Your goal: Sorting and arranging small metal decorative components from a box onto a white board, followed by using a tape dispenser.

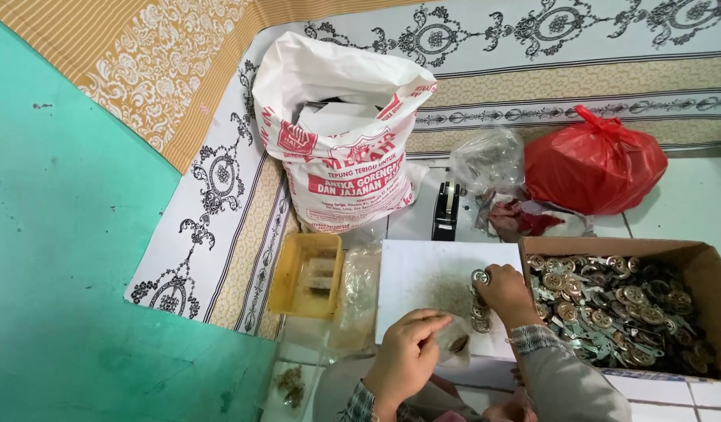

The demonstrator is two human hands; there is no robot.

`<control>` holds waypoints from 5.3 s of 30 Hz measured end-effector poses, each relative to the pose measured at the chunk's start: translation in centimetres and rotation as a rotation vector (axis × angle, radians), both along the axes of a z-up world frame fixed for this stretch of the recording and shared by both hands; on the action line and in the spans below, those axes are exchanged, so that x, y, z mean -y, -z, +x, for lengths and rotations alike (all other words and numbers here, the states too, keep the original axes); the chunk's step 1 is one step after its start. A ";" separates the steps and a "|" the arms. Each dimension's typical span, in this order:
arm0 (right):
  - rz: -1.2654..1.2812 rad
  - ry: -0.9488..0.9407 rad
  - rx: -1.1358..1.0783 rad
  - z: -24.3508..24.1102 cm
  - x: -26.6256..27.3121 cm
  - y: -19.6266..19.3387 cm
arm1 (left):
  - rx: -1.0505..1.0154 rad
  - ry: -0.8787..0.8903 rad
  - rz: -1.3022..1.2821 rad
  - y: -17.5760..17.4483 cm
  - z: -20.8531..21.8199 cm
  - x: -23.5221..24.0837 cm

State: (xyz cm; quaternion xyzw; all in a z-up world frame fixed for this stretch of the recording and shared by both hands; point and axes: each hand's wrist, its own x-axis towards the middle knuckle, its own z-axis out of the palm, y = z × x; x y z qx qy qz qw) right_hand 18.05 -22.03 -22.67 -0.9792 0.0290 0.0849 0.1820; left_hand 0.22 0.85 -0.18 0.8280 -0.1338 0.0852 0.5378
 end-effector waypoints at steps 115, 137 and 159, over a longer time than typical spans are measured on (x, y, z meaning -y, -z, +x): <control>-0.024 -0.114 0.045 -5.2 1.3 0.7 | 0.059 0.019 0.040 -0.7 -0.7 1.0; 1.001 -0.020 0.545 -12.5 0.8 -13.8 | 0.036 0.016 0.008 0.3 0.0 2.1; 0.455 -0.074 0.245 -9.1 2.7 -4.7 | 0.154 0.033 -0.030 -3.4 -0.6 2.6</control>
